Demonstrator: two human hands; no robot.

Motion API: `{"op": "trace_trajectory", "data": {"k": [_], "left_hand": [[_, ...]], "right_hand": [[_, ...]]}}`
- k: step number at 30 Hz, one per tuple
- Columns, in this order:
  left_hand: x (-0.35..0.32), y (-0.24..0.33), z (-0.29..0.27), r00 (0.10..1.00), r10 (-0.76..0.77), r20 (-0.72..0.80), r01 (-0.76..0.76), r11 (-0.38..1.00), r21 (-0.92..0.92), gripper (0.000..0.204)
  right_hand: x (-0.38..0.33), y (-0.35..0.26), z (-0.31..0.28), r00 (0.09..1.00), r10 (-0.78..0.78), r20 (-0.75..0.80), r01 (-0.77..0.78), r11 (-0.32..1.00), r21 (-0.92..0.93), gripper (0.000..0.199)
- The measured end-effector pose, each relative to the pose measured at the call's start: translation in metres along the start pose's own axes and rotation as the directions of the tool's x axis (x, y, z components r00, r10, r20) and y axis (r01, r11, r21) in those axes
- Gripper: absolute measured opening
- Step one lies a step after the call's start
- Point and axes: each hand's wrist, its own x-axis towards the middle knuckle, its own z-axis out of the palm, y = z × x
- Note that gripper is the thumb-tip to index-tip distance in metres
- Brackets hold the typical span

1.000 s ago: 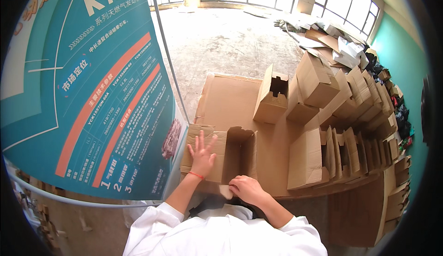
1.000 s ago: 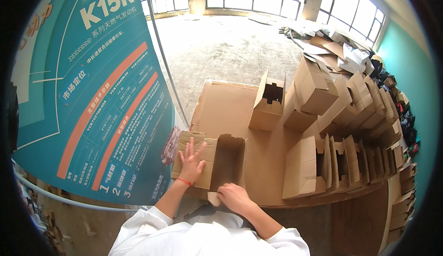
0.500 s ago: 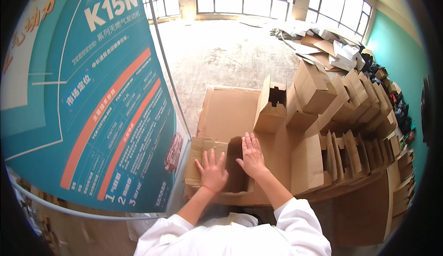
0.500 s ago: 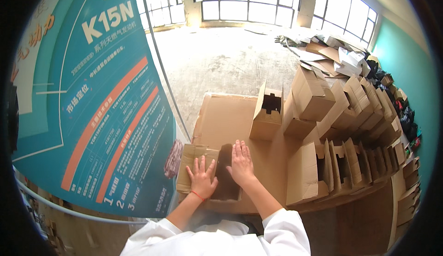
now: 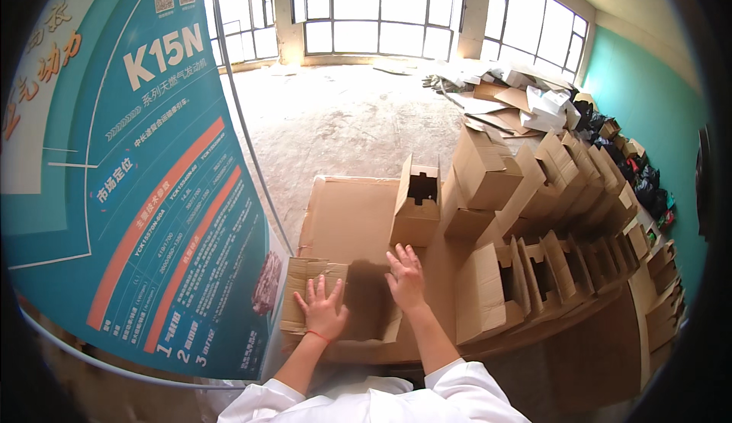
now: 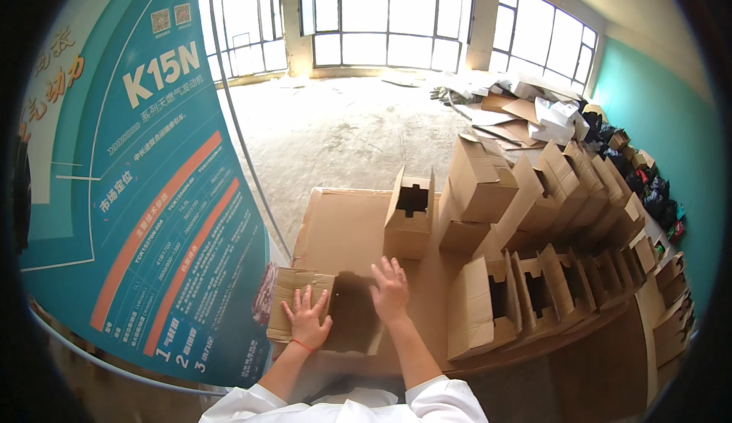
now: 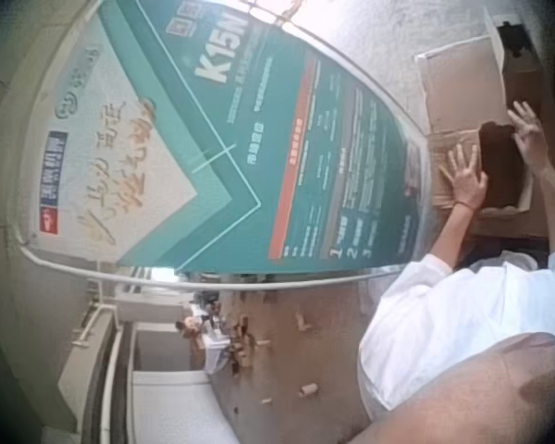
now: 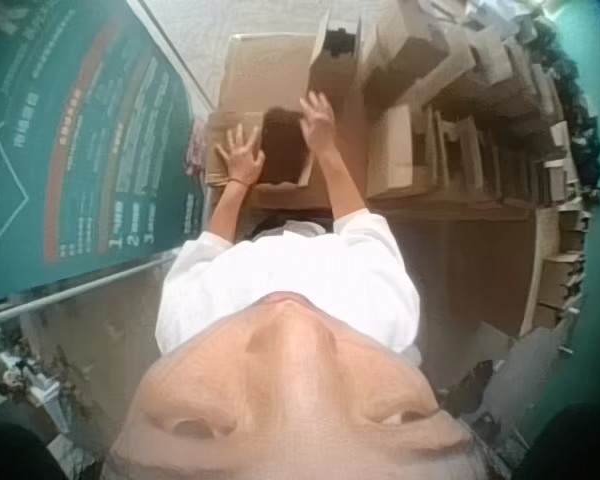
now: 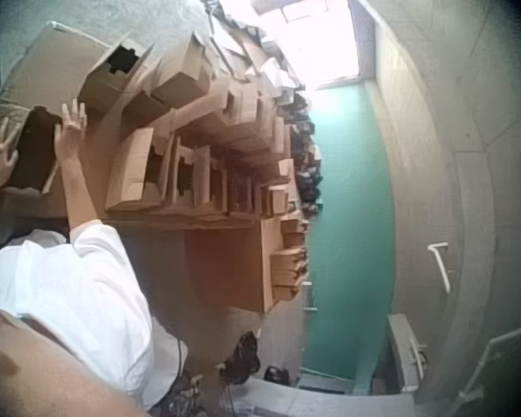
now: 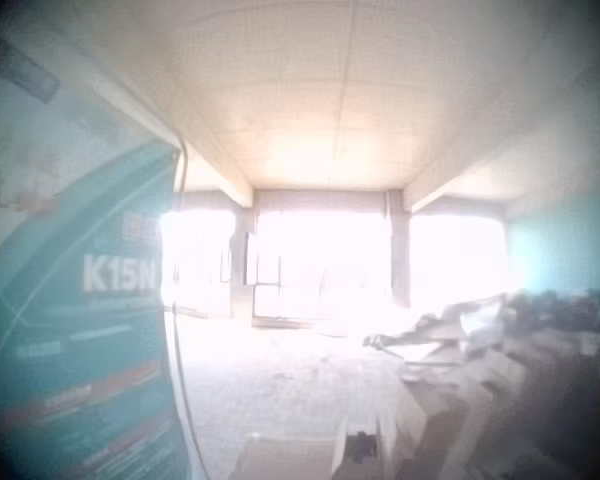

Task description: The person places bottles into cardboard boxes by hand, handling one bottle at a time and ensuring each is seated in its own slot within the various boxes on the table.

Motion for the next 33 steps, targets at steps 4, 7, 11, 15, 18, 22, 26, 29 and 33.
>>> {"op": "trace_trajectory", "data": {"k": [4,7,11,15,18,22,26,29,33], "left_hand": [[0.003,0.001,0.005,1.000,-0.015,-0.006,0.015,1.000,0.008,0.065],[0.001,0.000,0.001,1.000,-0.009,-0.023,0.008,1.000,-0.018,0.063],[0.000,0.013,0.004,0.999,-0.025,-0.027,0.024,0.999,-0.045,0.063],[0.001,0.007,0.007,0.998,-0.061,-0.034,0.061,0.998,-0.004,0.063],[0.002,0.004,0.007,0.996,-0.073,-0.052,0.075,0.996,0.038,0.065],[0.002,0.005,0.011,0.995,-0.072,-0.066,0.075,0.996,0.048,0.066],[0.004,0.014,0.005,0.997,-0.074,-0.038,0.076,0.996,0.049,0.066],[0.003,0.011,0.002,0.996,-0.080,-0.033,0.081,0.996,0.040,0.066],[-0.004,0.004,0.005,0.994,-0.087,-0.060,0.091,0.994,0.067,0.066]], "right_hand": [[0.006,0.001,0.014,0.983,0.183,-0.009,-0.161,0.883,0.441,0.033],[-0.001,0.020,0.015,0.972,0.212,-0.100,-0.120,0.816,0.565,0.024],[-0.009,0.033,-0.005,0.880,0.452,0.144,-0.451,0.702,0.551,0.026],[-0.016,0.012,-0.024,0.764,0.452,0.459,-0.645,0.523,0.557,0.060],[-0.022,-0.007,-0.032,0.749,0.340,0.569,-0.619,0.666,0.416,0.037],[-0.037,0.048,0.002,0.773,0.266,0.576,-0.634,0.318,0.705,0.024],[-0.070,0.065,0.033,0.757,0.424,0.497,-0.626,0.255,0.737,0.029],[-0.051,0.025,-0.036,0.881,0.342,0.327,-0.445,0.833,0.328,0.041],[-0.039,0.018,-0.161,0.985,0.100,-0.144,-0.095,0.995,0.037,0.043]]}}
